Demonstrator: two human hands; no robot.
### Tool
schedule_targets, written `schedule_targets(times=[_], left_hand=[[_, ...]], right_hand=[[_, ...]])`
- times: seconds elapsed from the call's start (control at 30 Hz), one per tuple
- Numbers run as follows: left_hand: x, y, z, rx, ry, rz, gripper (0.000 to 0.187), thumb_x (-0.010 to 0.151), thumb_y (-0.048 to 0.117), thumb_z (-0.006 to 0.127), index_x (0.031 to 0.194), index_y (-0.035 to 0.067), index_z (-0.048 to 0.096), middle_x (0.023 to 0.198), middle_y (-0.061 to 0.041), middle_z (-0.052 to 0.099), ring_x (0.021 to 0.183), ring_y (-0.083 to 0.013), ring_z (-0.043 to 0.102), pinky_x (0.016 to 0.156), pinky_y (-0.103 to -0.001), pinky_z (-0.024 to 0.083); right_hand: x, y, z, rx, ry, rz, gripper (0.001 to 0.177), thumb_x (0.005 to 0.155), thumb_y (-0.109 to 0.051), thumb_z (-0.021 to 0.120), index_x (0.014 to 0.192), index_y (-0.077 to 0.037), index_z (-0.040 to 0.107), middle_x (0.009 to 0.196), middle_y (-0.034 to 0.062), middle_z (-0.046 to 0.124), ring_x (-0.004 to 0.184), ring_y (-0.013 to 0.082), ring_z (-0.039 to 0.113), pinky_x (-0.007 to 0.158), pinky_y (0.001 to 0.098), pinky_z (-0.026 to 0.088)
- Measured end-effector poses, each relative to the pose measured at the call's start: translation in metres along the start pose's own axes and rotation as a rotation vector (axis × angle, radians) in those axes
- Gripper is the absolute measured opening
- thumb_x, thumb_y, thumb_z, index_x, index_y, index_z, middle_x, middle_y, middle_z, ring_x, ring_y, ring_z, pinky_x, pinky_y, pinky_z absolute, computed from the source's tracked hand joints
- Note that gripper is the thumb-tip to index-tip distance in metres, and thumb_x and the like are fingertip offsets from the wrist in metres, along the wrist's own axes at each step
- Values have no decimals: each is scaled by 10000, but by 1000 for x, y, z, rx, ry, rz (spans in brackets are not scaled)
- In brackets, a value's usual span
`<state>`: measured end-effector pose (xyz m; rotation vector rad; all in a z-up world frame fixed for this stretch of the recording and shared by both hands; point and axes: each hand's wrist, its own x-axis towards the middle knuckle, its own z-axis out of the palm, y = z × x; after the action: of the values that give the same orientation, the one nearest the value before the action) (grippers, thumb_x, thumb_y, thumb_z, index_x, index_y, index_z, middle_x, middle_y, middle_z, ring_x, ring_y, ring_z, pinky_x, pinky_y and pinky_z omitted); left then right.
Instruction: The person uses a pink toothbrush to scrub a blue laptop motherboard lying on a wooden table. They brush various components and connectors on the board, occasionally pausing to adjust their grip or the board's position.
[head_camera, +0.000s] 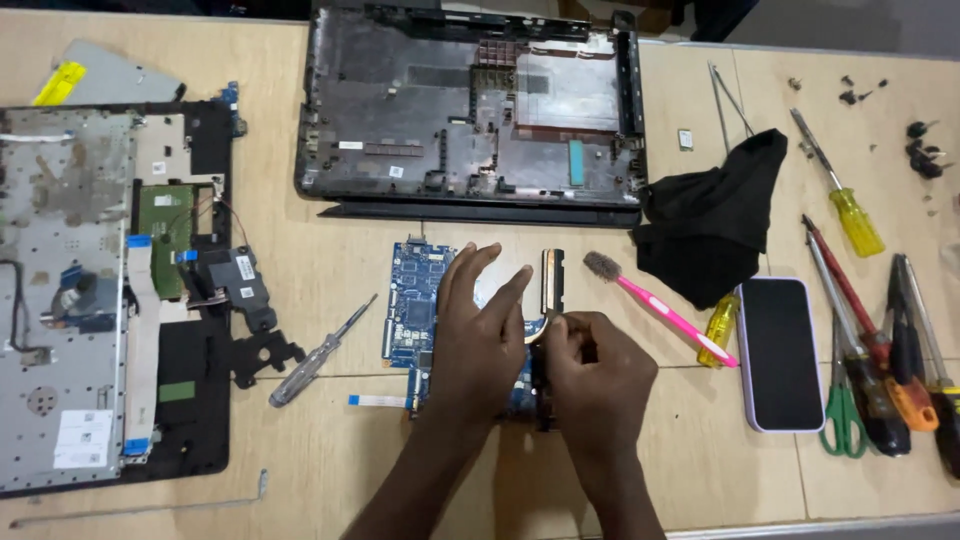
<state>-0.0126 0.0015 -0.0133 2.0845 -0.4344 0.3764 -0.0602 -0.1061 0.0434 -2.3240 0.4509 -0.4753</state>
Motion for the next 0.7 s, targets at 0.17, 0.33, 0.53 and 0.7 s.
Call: schedule_targets(times=[0.17, 0.33, 0.53, 0.7], left_hand=[[-13, 29, -32, 70, 98, 51, 308, 894, -57, 745, 1191, 20, 723, 1250, -214, 648, 1214, -402, 604, 1022, -499, 546], [-30, 31, -30, 115, 61, -9, 295, 866, -21, 793, 1148, 54, 750, 1177, -144, 714, 1164, -365, 660, 1010, -500, 547], [-13, 10, -15, 29, -42, 78, 342, 906, -74, 707, 1239, 5, 706, 1162, -142, 670, 1063, -318, 643, 875, -428, 573], [-13, 10, -12, 101, -76, 15, 256, 918, 42, 751, 1174, 49, 764, 1228, -132, 660, 1184, -321, 575, 929, -450, 547]], right_hand=[[2, 8, 1, -55, 2, -25, 115, 902, -156, 742, 856, -51, 749, 762, 62, 685, 667, 177, 624, 640, 341, 502], [-3, 8, 4, -24, 24, -91, 79, 903, -121, 749, 900, -43, 765, 809, 74, 698, 695, 170, 645, 657, 321, 528], [-10, 4, 7, 14, 64, -135, 36, 891, -50, 733, 899, -16, 741, 838, 94, 672, 716, 193, 653, 673, 320, 542], [-14, 3, 0, -2, 75, -180, 23, 884, -26, 732, 904, -16, 738, 815, 100, 684, 693, 191, 657, 636, 315, 540]])
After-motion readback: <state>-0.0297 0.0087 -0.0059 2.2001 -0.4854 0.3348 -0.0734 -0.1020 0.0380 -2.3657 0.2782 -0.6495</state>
